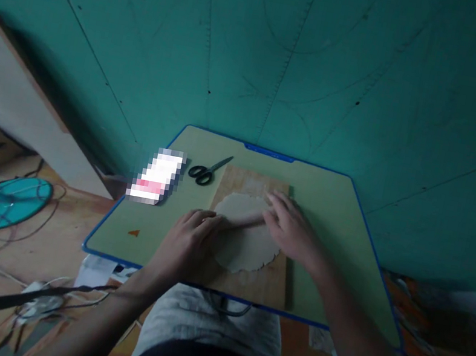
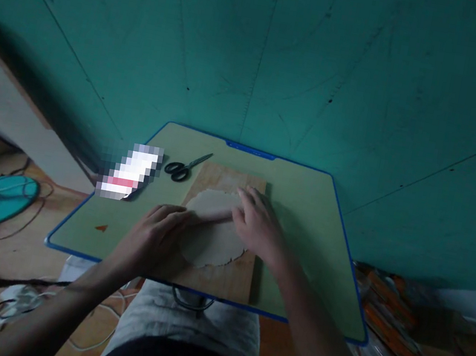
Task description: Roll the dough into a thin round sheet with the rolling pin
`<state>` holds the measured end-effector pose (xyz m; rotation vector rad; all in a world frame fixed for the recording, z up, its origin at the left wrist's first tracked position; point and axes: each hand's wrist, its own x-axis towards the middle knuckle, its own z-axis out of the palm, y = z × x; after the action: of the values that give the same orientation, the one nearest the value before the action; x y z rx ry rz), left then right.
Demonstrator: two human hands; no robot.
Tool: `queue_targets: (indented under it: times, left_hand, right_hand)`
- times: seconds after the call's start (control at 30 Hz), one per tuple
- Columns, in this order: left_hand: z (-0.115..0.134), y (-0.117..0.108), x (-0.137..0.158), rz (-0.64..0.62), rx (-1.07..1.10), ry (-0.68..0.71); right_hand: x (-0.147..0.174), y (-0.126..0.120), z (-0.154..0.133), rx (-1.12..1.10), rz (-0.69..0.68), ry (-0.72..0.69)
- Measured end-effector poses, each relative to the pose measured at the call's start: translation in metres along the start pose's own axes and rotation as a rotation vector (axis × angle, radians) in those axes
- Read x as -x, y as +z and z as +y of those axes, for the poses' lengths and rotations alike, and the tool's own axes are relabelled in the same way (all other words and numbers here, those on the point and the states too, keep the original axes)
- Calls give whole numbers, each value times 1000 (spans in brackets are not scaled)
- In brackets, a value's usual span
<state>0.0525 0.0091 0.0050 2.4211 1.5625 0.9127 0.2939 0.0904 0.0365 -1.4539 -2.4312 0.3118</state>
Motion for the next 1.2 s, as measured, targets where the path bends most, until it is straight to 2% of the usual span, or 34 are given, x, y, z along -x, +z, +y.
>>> queue_targets:
  times: [0.13, 0.23, 0.33, 0.43, 0.53, 0.7, 0.9, 1.0, 1.1, 1.2]
  left_hand:
    - [-4, -4, 5, 21, 40, 28]
    - [-14, -9, 6, 72, 38, -6]
    - [-28, -11, 5, 60, 2, -36]
    - [-35, -4, 3, 22, -118, -37]
    - [-31, 8, -1, 11, -295, -89]
    - [-30, 16, -22, 2, -406, -169]
    - [-57, 13, -68, -44, -428, -231]
    - [-66, 13, -77, -81, -404, -213]
    - [-62, 12, -69, -80, -406, -167]
    - [-47, 11, -46, -65, -428, -100]
  right_hand:
    - [24, 5, -13, 43, -8, -29]
    - [20, 8, -19, 84, -19, -52]
    - [11, 13, -25, 108, -22, -86]
    - [3, 21, -29, 170, -27, -127]
    - [-4, 28, -27, 224, -31, -142]
    - [-33, 33, -18, 228, -93, -146]
    - [-89, 36, -12, 265, -121, -124]
    - [-103, 35, -13, 272, -137, -103]
    - [-91, 36, -14, 270, -92, -117]
    - [-56, 37, -15, 259, -35, -166]
